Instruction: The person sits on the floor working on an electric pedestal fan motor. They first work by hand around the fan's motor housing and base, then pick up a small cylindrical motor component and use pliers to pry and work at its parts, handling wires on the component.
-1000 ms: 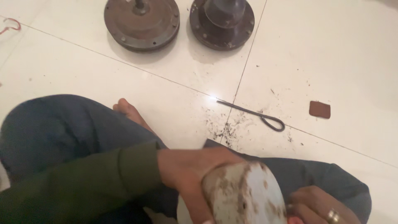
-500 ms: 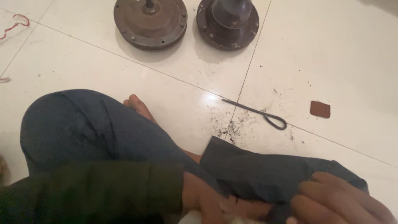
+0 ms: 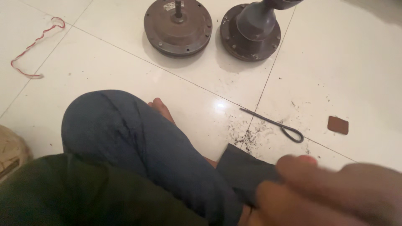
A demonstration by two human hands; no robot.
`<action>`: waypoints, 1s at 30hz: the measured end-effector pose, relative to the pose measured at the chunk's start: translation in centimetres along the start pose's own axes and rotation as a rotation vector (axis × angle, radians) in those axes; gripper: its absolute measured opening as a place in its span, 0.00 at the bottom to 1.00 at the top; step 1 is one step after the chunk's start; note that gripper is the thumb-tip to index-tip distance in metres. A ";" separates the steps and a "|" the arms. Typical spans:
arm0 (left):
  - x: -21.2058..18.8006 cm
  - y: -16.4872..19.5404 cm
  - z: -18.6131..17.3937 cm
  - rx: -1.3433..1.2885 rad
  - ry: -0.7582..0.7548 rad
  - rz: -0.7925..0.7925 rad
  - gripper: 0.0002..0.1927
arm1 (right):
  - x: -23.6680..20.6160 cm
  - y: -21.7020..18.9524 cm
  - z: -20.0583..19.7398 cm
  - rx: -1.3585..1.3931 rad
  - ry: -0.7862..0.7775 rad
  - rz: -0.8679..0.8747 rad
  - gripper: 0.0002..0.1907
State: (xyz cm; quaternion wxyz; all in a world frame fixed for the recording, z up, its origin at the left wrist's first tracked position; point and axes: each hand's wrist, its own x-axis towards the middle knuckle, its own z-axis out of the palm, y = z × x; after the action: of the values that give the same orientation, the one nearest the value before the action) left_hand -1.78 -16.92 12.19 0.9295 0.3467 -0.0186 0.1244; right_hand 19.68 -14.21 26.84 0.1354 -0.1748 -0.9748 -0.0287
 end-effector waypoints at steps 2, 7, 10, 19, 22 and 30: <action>0.2 -0.1 -0.1 0.010 0.007 0.005 0.40 | -0.7 0.1 0.4 0.002 -0.020 -0.007 0.17; 1.7 -0.1 -0.7 0.041 0.055 -0.001 0.40 | -6.0 2.6 1.7 -0.005 -0.069 0.093 0.22; 2.3 0.9 -0.8 0.090 0.128 0.006 0.40 | -11.6 6.2 2.4 -0.059 -0.115 0.285 0.25; 3.2 4.8 -1.0 0.261 0.615 0.246 0.40 | -20.9 8.9 7.9 0.060 0.245 1.138 0.35; 2.3 6.3 -1.9 0.356 0.757 0.384 0.41 | -17.5 4.7 11.9 1.013 0.777 1.443 0.28; 2.4 10.3 -4.0 0.917 1.149 0.404 0.43 | -5.6 9.4 15.3 1.787 0.407 1.419 0.33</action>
State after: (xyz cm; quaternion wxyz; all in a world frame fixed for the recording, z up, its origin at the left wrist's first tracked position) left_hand -2.19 -6.30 16.03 0.5153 0.5685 0.4585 0.4484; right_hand 24.09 -5.62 10.64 0.3507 -0.5166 -0.2904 0.7251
